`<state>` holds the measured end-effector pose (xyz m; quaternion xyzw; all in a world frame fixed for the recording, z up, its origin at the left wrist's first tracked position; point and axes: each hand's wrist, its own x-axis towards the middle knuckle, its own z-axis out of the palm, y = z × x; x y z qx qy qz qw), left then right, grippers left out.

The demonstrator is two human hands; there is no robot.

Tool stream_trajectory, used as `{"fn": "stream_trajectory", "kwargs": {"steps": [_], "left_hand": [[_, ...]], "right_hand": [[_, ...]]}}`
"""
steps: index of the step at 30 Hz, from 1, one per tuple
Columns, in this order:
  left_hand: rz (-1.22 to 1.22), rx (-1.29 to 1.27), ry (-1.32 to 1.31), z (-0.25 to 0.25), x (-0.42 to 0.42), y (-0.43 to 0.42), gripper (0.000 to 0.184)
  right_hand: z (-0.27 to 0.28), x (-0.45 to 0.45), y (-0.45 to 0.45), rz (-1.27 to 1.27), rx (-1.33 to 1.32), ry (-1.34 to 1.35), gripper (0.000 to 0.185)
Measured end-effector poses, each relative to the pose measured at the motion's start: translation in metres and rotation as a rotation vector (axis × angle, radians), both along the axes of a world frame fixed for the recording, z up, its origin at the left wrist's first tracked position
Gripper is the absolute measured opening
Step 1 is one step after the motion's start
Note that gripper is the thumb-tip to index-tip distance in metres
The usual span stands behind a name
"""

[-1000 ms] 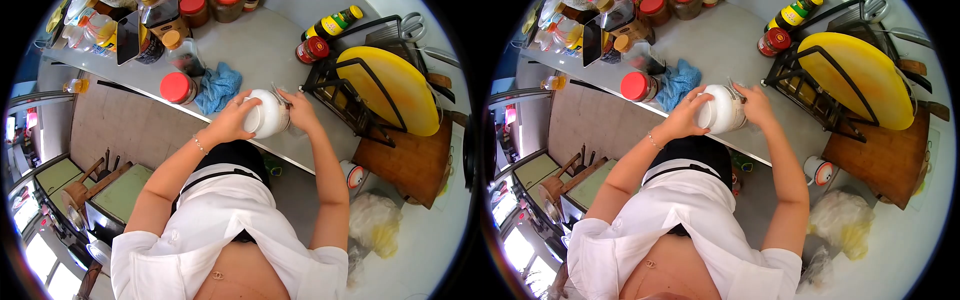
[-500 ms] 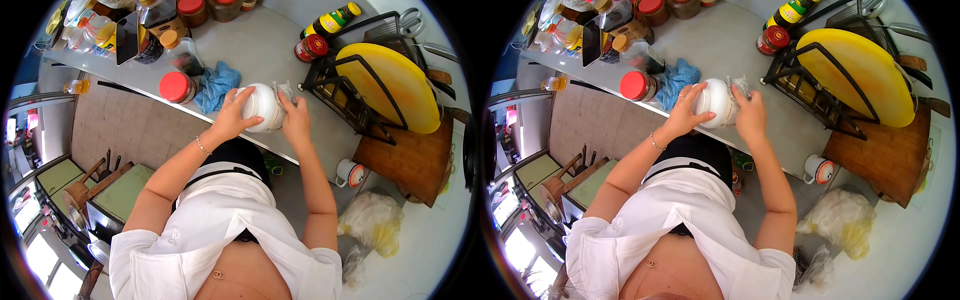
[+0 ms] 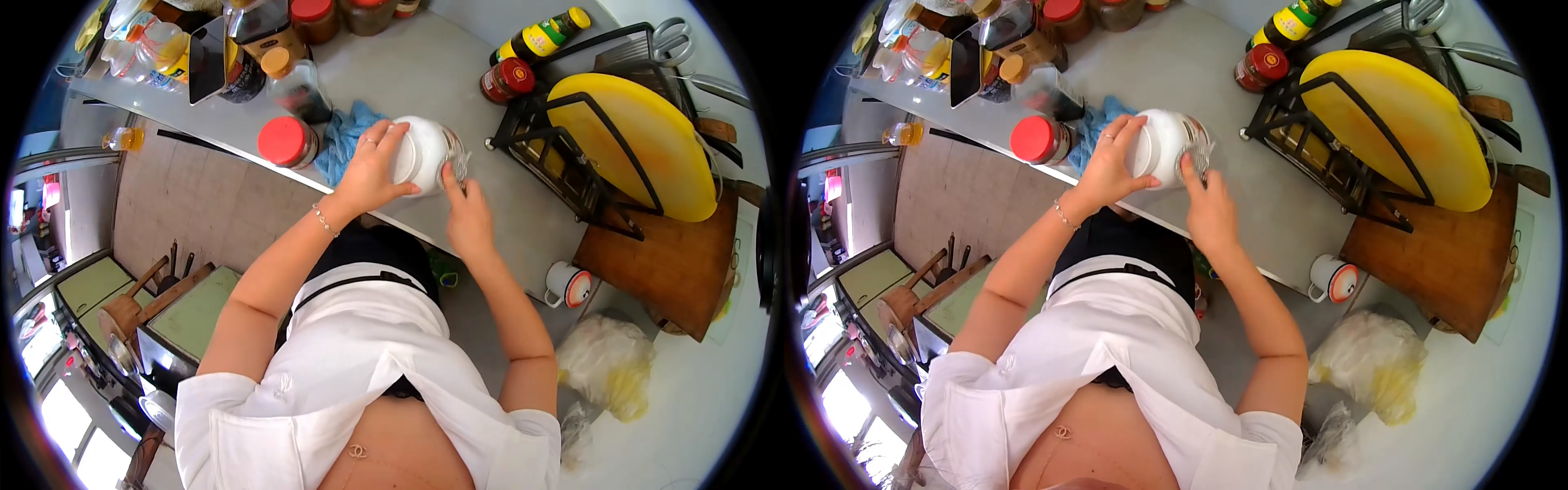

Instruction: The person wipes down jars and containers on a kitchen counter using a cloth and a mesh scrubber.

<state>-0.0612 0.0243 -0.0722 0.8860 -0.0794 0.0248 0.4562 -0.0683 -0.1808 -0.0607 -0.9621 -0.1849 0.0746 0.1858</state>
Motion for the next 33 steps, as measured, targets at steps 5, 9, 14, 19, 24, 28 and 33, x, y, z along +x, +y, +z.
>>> {"fn": "stream_trajectory", "kwargs": {"steps": [5,9,14,19,24,28,33], "left_hand": [[-0.069,-0.003,-0.014,-0.002,-0.008,-0.007,0.093],[-0.041,-0.008,-0.024,-0.003,-0.002,-0.005,0.093],[-0.169,0.025,-0.032,0.006,-0.008,-0.016,0.091],[-0.144,0.002,-0.05,0.009,-0.002,-0.012,0.089],[-0.236,0.061,-0.119,0.005,-0.008,-0.017,0.087],[-0.168,0.007,-0.054,0.011,-0.006,-0.012,0.09],[-0.218,0.037,-0.104,0.006,-0.013,-0.017,0.088]], "right_hand": [[0.004,0.026,0.007,-0.005,0.024,0.032,0.073],[0.012,-0.002,0.007,0.091,-0.023,0.002,0.071],[0.019,0.035,0.014,0.047,-0.081,-0.018,0.061],[0.039,0.014,0.007,0.114,-0.156,0.059,0.057],[0.027,0.035,0.009,0.053,-0.114,0.034,0.061],[0.024,0.021,0.005,0.076,-0.106,0.046,0.061],[0.017,0.019,0.006,0.045,-0.07,0.007,0.061]]}}
